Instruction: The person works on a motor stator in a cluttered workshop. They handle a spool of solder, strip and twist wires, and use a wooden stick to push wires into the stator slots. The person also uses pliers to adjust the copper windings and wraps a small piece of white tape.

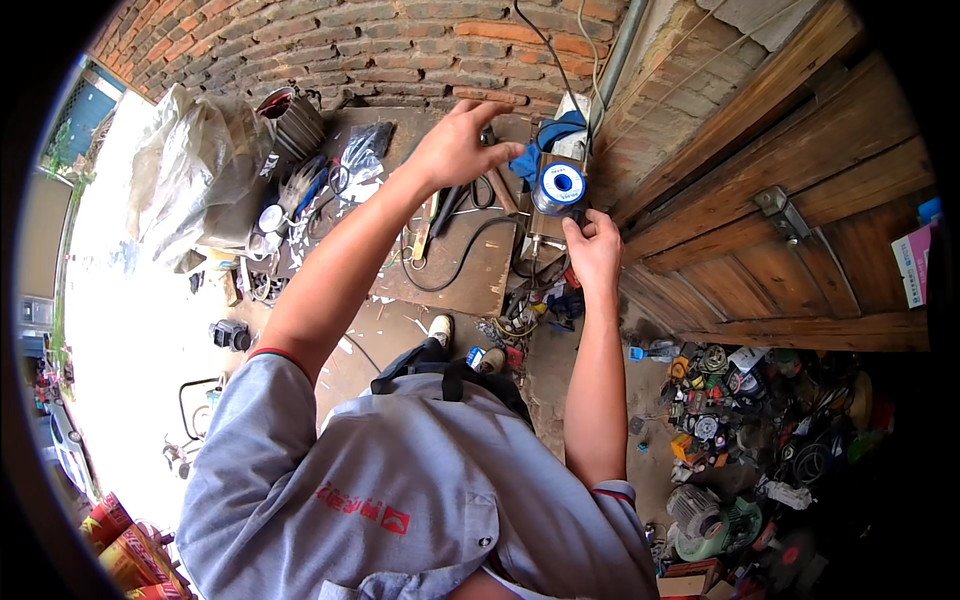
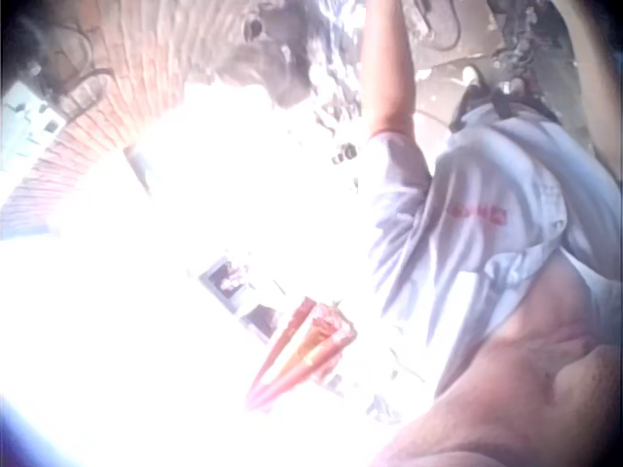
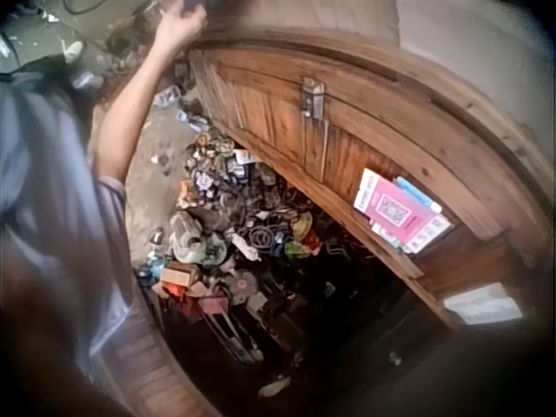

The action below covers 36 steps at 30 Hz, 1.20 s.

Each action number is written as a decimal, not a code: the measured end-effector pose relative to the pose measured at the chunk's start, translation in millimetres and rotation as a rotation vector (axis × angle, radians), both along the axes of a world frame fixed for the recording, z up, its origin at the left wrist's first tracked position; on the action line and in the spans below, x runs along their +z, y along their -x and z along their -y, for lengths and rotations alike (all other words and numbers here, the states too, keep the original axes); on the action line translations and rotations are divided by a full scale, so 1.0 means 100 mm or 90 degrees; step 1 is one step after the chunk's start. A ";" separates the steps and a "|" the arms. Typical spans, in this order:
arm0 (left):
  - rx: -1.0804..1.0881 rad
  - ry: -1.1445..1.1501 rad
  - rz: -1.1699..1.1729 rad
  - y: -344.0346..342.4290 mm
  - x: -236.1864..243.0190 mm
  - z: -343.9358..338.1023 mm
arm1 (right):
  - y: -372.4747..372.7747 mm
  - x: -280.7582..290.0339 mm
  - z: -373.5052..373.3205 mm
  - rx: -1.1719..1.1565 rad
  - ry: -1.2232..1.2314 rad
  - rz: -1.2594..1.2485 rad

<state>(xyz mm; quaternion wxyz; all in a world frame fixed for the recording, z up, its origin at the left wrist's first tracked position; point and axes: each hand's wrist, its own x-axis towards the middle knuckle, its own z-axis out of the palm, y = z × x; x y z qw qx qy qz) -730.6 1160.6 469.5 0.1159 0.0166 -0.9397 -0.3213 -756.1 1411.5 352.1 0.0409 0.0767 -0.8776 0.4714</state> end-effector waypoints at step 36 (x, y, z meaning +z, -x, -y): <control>0.135 -0.343 0.403 -1.01 -1.76 1.10 | -0.79 -0.51 1.98 0.190 -0.394 0.360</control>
